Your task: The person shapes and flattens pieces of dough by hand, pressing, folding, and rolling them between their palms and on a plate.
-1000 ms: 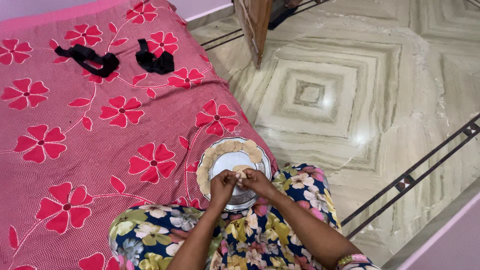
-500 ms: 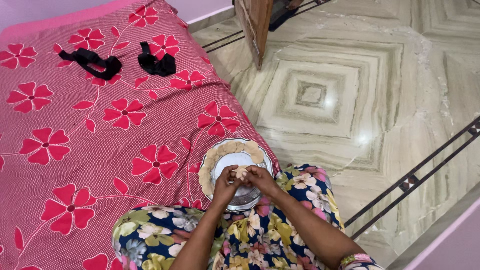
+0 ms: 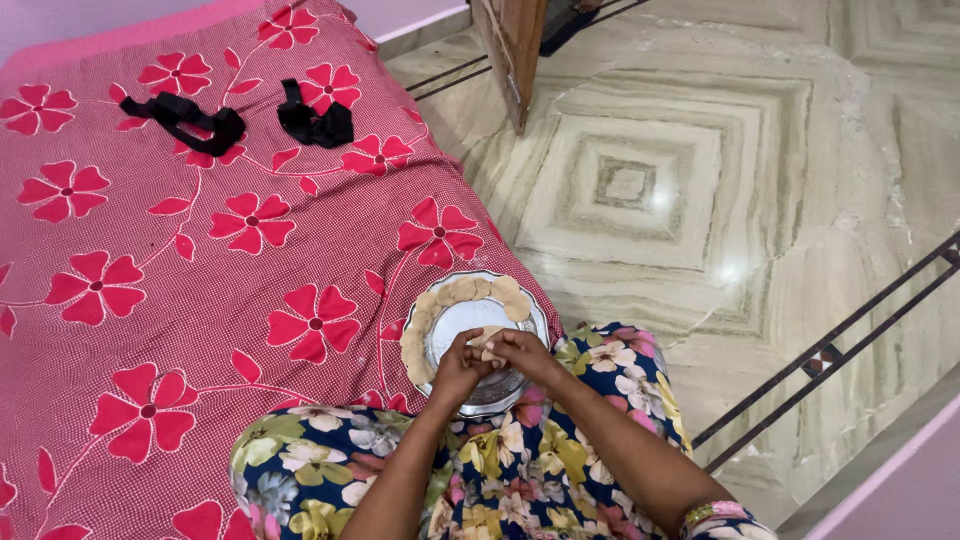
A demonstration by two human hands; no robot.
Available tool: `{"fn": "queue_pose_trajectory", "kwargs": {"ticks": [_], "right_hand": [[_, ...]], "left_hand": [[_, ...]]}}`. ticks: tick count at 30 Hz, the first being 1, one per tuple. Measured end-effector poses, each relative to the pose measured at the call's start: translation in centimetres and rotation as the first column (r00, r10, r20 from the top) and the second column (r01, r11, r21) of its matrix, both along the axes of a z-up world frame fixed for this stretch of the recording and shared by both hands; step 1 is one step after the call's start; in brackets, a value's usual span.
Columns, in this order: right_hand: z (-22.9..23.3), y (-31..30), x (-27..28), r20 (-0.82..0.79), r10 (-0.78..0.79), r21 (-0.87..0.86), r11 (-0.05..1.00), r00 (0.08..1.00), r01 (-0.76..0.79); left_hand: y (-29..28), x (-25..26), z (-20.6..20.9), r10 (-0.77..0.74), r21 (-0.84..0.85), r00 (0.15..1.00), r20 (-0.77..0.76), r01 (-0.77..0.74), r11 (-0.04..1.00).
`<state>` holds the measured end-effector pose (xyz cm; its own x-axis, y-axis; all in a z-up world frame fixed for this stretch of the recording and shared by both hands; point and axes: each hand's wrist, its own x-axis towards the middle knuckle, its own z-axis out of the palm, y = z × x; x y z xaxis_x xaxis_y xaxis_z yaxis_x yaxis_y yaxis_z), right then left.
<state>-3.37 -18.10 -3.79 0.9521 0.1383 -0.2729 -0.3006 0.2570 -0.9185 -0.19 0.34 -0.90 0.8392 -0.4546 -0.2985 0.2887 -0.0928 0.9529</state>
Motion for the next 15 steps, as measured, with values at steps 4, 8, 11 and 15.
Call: {"fn": "queue_pose_trajectory", "kwargs": {"ticks": [4, 8, 11, 15], "right_hand": [[0.8, 0.0, -0.3, 0.081, 0.010, -0.123, 0.992, 0.997, 0.000], [1.8, 0.2, -0.6, 0.092, -0.029, -0.222, 0.974, 0.995, 0.049], [2.7, 0.1, -0.3, 0.097, -0.004, -0.183, 0.983, 0.995, 0.022], [2.6, -0.1, -0.5, 0.061, 0.006, -0.226, 0.974, 0.998, 0.007]], "left_hand": [[-0.3, 0.0, 0.5, -0.008, -0.031, 1.000, -0.020, 0.008, 0.999], [-0.1, -0.5, 1.6, 0.001, 0.043, 1.000, -0.010, -0.001, 0.999], [0.1, -0.3, 1.9, 0.062, 0.002, 0.998, -0.027, -0.062, 0.998], [0.3, -0.2, 1.7, 0.064, 0.001, 0.998, -0.025, -0.064, 0.998]]}}
